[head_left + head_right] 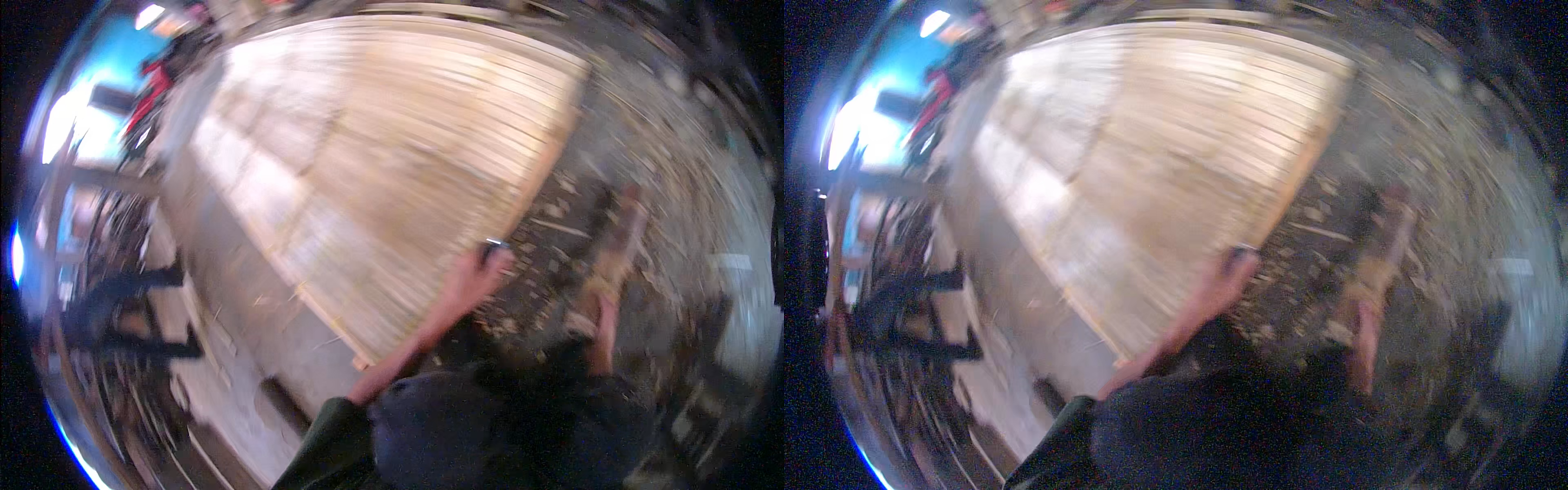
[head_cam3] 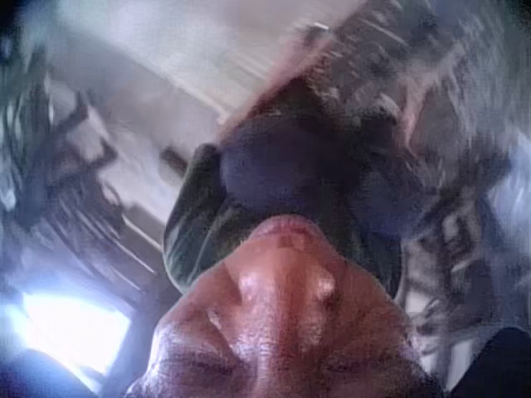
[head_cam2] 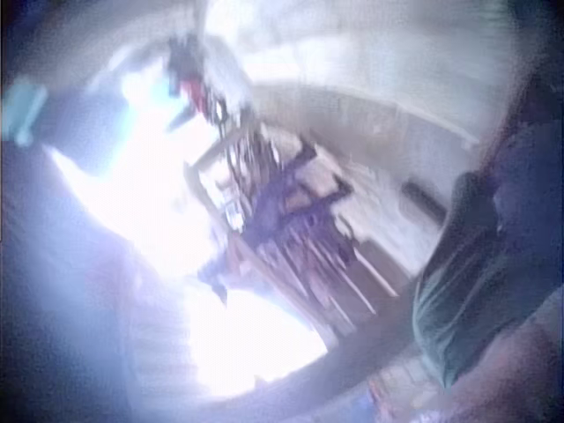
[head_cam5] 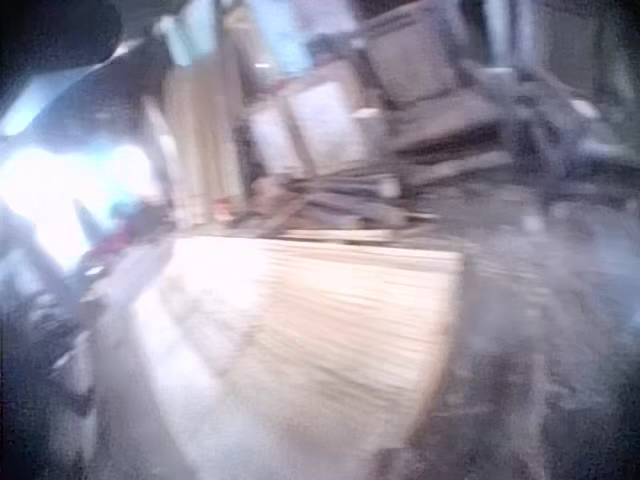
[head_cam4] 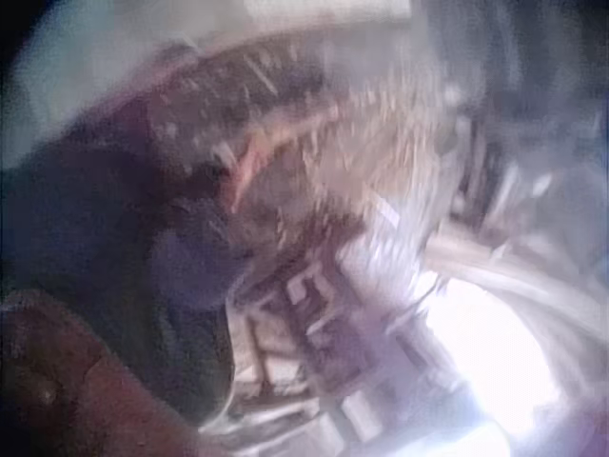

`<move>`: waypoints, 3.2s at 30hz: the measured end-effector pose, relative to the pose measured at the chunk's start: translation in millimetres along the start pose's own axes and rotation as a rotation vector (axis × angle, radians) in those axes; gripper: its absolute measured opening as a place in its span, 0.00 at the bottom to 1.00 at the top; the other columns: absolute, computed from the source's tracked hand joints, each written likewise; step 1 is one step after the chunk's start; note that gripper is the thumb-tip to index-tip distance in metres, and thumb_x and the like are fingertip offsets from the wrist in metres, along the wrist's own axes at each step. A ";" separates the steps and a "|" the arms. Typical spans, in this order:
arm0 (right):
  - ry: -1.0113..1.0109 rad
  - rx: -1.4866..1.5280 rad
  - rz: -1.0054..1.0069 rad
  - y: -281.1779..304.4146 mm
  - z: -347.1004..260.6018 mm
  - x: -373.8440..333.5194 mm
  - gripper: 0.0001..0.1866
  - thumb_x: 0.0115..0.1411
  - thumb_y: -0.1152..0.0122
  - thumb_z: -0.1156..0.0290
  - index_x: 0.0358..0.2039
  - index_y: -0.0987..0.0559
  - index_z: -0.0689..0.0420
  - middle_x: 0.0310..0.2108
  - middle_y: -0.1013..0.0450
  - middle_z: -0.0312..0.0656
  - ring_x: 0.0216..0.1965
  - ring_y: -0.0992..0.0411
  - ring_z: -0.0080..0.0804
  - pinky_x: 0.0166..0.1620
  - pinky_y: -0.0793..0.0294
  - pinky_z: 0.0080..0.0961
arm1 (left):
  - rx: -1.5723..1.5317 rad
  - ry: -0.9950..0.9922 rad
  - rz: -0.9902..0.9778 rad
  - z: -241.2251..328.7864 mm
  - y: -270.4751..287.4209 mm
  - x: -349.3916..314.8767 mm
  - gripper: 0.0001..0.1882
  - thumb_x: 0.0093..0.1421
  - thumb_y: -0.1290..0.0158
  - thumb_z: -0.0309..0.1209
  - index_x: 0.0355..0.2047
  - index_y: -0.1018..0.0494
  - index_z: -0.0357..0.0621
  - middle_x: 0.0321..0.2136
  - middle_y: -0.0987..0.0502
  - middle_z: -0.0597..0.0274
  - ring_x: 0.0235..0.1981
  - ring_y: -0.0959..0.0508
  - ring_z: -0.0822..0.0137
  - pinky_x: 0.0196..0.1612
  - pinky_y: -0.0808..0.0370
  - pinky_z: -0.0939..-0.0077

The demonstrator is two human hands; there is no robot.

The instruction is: The person uses a chisel and wooden mallet to drive nails into the edge of a large bamboo mat. They repeatedly position the chisel, strike it with the mallet, and adjust the mat's position on the workbench.

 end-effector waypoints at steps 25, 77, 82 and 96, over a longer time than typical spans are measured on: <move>-0.163 0.217 -0.004 -45.2 -9.7 -6.6 0.42 0.61 0.36 0.56 0.69 0.47 0.50 0.59 0.36 0.42 0.56 0.32 0.35 0.53 0.28 0.33 | 0.280 -0.140 0.013 -31.8 30.2 28.3 0.22 0.69 0.51 0.47 0.28 0.32 0.39 0.12 0.35 0.68 0.12 0.33 0.77 0.16 0.36 0.78; 0.209 -0.400 -0.251 -85.5 -43.7 -10.0 0.49 0.54 0.31 0.60 0.70 0.50 0.54 0.57 0.32 0.53 0.58 0.32 0.42 0.60 0.34 0.37 | 0.277 -0.111 0.059 7.5 42.3 -13.2 0.23 0.68 0.50 0.44 0.30 0.28 0.33 0.15 0.30 0.51 0.15 0.29 0.65 0.19 0.32 0.66; 0.248 -0.525 -0.199 -92.7 -27.9 -13.1 0.50 0.55 0.30 0.58 0.69 0.51 0.57 0.59 0.34 0.56 0.60 0.34 0.45 0.61 0.36 0.38 | 0.309 0.008 0.035 11.3 45.7 -22.9 0.21 0.68 0.49 0.43 0.31 0.27 0.32 0.17 0.27 0.51 0.17 0.28 0.67 0.22 0.30 0.67; 0.257 -0.468 -0.239 -93.8 -18.0 -10.7 0.50 0.56 0.31 0.60 0.69 0.54 0.56 0.60 0.35 0.54 0.60 0.35 0.44 0.62 0.36 0.38 | 0.298 0.005 0.028 -9.8 48.7 -29.7 0.22 0.68 0.49 0.44 0.32 0.27 0.33 0.15 0.30 0.55 0.17 0.31 0.69 0.23 0.31 0.69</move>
Point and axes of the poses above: each hand's wrist, its own x-axis towards the middle knuckle, its own y-axis out of the back of the hand, z = x × y, the point moved 4 cm from there along x, towards the middle knuckle
